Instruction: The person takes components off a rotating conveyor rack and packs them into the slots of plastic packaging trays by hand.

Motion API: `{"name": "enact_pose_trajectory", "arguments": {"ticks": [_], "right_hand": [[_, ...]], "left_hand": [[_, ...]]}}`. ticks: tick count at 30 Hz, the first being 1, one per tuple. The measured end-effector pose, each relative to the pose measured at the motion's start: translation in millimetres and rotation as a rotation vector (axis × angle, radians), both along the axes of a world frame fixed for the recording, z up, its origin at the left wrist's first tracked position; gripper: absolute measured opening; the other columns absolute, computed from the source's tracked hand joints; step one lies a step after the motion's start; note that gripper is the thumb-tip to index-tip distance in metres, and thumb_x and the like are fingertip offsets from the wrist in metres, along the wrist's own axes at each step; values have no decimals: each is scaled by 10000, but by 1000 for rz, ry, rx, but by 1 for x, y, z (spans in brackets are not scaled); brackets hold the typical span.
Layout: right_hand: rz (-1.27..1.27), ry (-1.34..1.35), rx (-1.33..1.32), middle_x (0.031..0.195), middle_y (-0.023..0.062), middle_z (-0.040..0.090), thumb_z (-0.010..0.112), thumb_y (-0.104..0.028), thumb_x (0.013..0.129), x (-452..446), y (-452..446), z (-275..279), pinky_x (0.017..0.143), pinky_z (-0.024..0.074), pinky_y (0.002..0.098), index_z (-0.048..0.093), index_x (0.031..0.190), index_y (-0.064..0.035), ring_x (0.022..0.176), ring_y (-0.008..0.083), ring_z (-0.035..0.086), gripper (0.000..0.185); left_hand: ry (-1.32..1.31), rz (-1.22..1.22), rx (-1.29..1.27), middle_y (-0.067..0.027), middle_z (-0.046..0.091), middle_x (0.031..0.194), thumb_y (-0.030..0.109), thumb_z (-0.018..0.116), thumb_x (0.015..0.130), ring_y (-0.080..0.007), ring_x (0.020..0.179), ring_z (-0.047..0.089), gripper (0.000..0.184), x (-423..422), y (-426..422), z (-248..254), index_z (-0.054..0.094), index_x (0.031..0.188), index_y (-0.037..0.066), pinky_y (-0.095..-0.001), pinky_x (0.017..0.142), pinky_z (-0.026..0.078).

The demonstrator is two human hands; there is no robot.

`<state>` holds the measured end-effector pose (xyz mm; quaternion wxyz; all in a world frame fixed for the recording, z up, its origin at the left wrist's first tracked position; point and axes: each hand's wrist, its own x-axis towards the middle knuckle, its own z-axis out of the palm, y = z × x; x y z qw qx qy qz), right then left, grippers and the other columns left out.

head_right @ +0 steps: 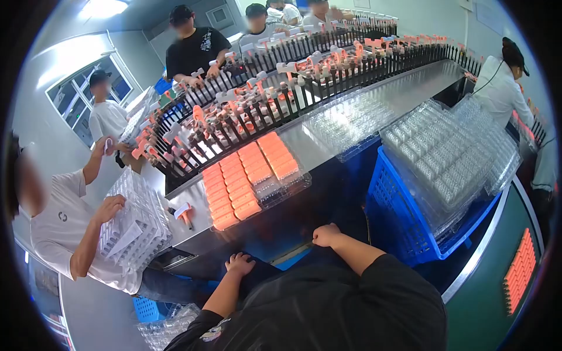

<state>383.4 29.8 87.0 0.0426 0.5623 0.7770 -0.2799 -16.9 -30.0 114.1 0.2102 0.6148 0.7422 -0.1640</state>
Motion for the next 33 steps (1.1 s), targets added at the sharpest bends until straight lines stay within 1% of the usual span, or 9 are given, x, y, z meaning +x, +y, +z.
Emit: {"name": "enact_pose_trajectory", "arguments": {"ticks": [2, 5, 8, 17, 33], "right_hand": [[8, -16, -4, 1117, 24, 773, 676, -392, 898, 0, 1, -1, 1030, 434, 463, 791, 1091, -209, 1105, 245, 703, 289], [-6, 5, 3, 1113, 26, 774, 676, -392, 897, 2, 1, -5, 1034, 435, 466, 792, 1084, -210, 1104, 246, 704, 285], [4, 6, 43, 1070, 7, 780, 673, -415, 910, 7, -2, -7, 1012, 453, 452, 787, 1086, -207, 1070, 231, 716, 296], [-33, 60, 57, 1056, 17, 781, 677, -412, 905, 13, -3, -9, 999, 468, 471, 790, 1071, -201, 1056, 245, 720, 291], [16, 81, 80, 1034, 13, 782, 687, -425, 898, 0, 7, -18, 989, 480, 476, 790, 1043, -204, 1036, 245, 725, 283]], "left_hand": [[-5, -8, -10, -25, 387, 1667, 617, 569, 918, -311, 1576, 257, 643, 0, 0, 2, 584, 1485, 317, -608, 1240, 210], [-13, -20, -60, -27, 385, 1669, 602, 536, 947, -299, 1572, 273, 638, 7, 3, 8, 573, 1497, 281, -600, 1243, 213], [15, -46, -68, -23, 385, 1670, 616, 522, 948, -296, 1573, 272, 648, 10, 6, 0, 571, 1499, 278, -595, 1247, 209], [-59, -22, -62, -11, 380, 1672, 615, 535, 943, -297, 1576, 264, 635, 8, 9, -14, 572, 1496, 304, -593, 1256, 199], [-89, 37, -56, -2, 372, 1675, 605, 541, 947, -279, 1577, 262, 626, -3, -3, -25, 572, 1493, 300, -568, 1266, 201]]}}
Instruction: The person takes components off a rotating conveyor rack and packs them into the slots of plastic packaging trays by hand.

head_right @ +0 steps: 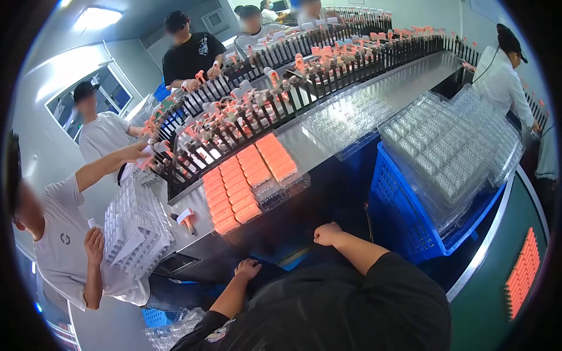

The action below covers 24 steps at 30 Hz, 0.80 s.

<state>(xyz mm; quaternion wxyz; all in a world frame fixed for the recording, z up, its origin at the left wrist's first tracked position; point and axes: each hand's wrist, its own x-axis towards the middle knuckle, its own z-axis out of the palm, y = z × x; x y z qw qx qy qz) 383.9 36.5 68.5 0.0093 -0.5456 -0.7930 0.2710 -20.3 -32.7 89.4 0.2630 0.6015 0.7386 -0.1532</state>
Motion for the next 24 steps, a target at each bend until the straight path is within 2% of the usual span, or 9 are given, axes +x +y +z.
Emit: {"name": "enact_pose_trajectory", "arguments": {"ticks": [8, 15, 18, 24], "right_hand": [[21, -30, -20, 1040, 8, 782, 680, -425, 909, -2, 0, 5, 989, 484, 460, 787, 1054, -206, 1032, 239, 726, 283], [1, -34, -14, 1042, 7, 783, 681, -418, 913, 10, -7, 10, 996, 475, 440, 786, 1057, -195, 1027, 223, 729, 286], [-8, -45, -13, 1038, 4, 785, 682, -418, 914, 12, -9, 13, 995, 473, 436, 787, 1061, -194, 1025, 218, 730, 287], [-17, -45, -37, 1052, 8, 785, 677, -413, 913, 14, -7, 10, 1004, 461, 449, 788, 1075, -200, 1043, 225, 725, 290]], "left_hand": [[48, 44, -77, -28, 341, 1691, 599, 515, 958, -299, 1587, 232, 647, -3, 0, -4, 534, 1528, 294, -588, 1263, 191], [168, 92, -239, -98, 204, 1742, 579, 462, 992, -390, 1610, 107, 749, 23, 12, -13, 384, 1625, 186, -689, 1230, 131], [156, 43, -258, -107, 241, 1730, 589, 465, 991, -364, 1608, 139, 741, 30, 17, -15, 412, 1610, 185, -689, 1232, 130], [58, -18, -152, -100, 541, 1556, 566, 513, 965, -294, 1495, 429, 585, 27, 18, -9, 646, 1428, 235, -658, 1230, 189]]}}
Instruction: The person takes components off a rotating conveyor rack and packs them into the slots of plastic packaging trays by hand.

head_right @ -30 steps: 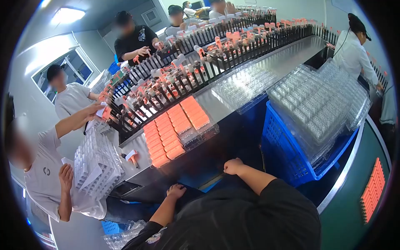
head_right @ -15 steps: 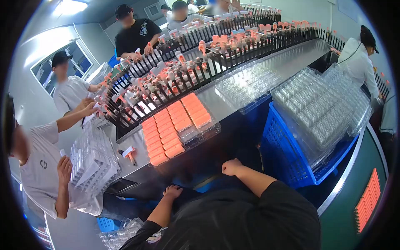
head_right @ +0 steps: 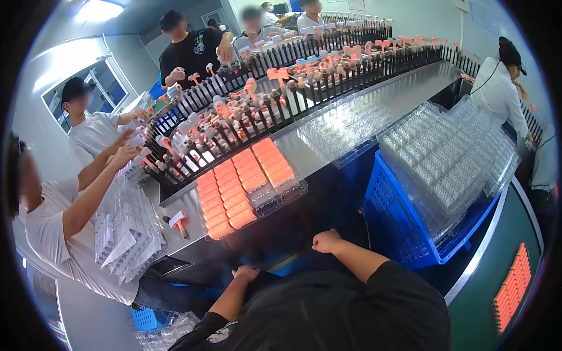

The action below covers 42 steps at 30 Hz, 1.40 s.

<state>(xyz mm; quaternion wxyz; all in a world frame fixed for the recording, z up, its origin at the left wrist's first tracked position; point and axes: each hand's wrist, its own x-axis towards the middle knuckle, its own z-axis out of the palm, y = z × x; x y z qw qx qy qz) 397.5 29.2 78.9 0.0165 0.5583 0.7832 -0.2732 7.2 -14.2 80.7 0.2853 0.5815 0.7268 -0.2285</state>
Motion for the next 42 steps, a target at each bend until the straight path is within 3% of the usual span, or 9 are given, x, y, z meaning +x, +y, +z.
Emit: {"name": "enact_pose_trajectory", "arguments": {"ticks": [3, 9, 42], "right_hand": [[-5, 13, -21, 1075, 24, 779, 672, -398, 905, -1, 0, 2, 1016, 450, 461, 793, 1069, -204, 1069, 246, 715, 281], [10, -10, 2, 1066, -2, 786, 674, -424, 919, -7, 1, 5, 1014, 452, 449, 786, 1089, -209, 1051, 223, 725, 297], [4, 9, 8, 1053, 8, 786, 682, -420, 908, -2, 1, -1, 1009, 446, 457, 787, 1079, -203, 1044, 224, 726, 296]], "left_hand": [[-60, 16, 95, -86, 635, 1456, 541, 543, 941, -303, 1415, 527, 505, -5, -5, -8, 716, 1334, 275, -630, 1226, 225], [-67, 38, 129, -91, 674, 1399, 514, 564, 922, -314, 1376, 564, 479, -12, -10, -12, 737, 1299, 273, -607, 1225, 245], [-78, -13, 179, -86, 725, 1302, 500, 585, 914, -293, 1286, 630, 439, -11, -6, -15, 761, 1232, 253, -491, 1145, 378]]}}
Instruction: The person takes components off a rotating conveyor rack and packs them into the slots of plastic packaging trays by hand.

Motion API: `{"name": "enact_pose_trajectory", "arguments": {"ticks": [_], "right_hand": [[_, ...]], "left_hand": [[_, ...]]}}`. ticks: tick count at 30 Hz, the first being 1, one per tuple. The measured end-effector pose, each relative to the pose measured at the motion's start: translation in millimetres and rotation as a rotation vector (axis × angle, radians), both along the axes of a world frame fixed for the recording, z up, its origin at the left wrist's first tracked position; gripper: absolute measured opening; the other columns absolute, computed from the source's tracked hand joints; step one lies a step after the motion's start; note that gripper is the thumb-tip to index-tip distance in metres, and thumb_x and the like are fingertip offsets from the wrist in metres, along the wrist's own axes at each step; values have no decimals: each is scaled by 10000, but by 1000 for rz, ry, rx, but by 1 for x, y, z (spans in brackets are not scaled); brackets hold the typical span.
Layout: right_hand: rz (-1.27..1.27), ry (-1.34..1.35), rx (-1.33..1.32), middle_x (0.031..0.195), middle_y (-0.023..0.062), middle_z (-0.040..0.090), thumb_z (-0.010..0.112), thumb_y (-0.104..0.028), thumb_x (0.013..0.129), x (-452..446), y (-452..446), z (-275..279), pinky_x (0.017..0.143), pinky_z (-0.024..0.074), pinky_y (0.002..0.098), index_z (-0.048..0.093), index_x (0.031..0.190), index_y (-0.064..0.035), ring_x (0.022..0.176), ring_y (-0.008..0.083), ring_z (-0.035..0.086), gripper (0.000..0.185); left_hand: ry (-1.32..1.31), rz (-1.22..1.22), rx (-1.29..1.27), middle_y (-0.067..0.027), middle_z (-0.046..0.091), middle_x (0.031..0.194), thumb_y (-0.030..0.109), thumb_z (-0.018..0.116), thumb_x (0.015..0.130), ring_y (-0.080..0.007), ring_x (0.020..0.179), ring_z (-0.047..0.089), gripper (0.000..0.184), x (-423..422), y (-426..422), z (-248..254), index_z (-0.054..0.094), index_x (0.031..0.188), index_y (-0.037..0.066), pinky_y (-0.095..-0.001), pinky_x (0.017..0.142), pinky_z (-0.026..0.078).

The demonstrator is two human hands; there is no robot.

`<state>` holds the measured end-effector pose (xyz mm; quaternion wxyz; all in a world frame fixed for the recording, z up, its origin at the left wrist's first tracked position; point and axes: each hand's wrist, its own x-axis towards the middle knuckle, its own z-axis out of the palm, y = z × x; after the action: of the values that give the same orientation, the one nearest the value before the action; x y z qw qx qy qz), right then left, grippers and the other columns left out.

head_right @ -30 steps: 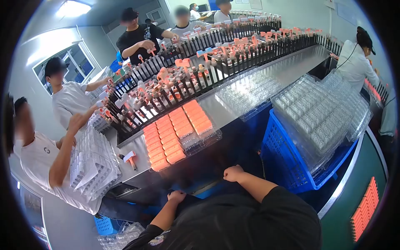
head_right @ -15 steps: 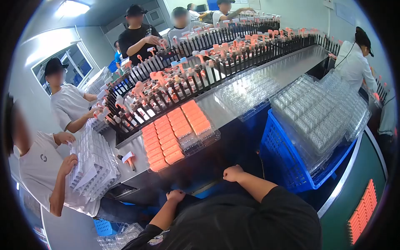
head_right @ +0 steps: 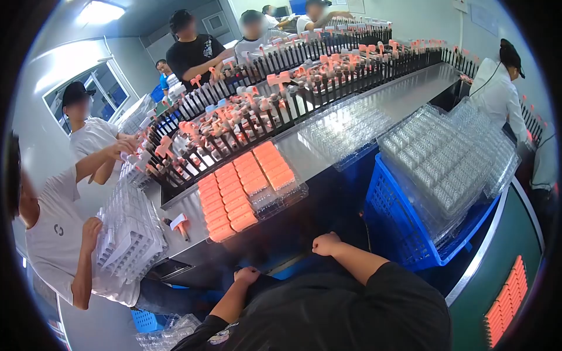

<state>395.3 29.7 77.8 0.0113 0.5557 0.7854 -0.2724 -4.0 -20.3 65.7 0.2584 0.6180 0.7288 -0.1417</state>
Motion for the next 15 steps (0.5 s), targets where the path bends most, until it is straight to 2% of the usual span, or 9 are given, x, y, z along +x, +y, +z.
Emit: {"name": "enact_pose_trajectory", "arguments": {"ticks": [5, 12, 15], "right_hand": [[-7, -2, -42, 1095, 23, 777, 674, -413, 902, -3, 2, 2, 1036, 432, 483, 793, 1079, -217, 1109, 246, 702, 290], [6, -22, -22, 1085, 23, 776, 681, -422, 904, -3, 3, -3, 1042, 433, 500, 783, 1074, -217, 1088, 251, 709, 285], [-17, -2, -60, 1104, 29, 773, 680, -400, 899, -6, 2, -1, 1067, 416, 505, 789, 1068, -217, 1118, 259, 697, 272]], "left_hand": [[-82, 19, 44, -82, 738, 1267, 499, 584, 910, -291, 1260, 645, 427, -5, -2, -12, 767, 1208, 253, -482, 1098, 419], [-44, -57, 97, -97, 750, 1221, 493, 588, 908, -308, 1209, 671, 423, -4, 0, -6, 770, 1189, 236, -460, 1059, 468], [-138, 8, 96, -101, 751, 1219, 503, 587, 909, -313, 1207, 672, 428, -9, -3, -15, 771, 1188, 235, -461, 1061, 469]]}}
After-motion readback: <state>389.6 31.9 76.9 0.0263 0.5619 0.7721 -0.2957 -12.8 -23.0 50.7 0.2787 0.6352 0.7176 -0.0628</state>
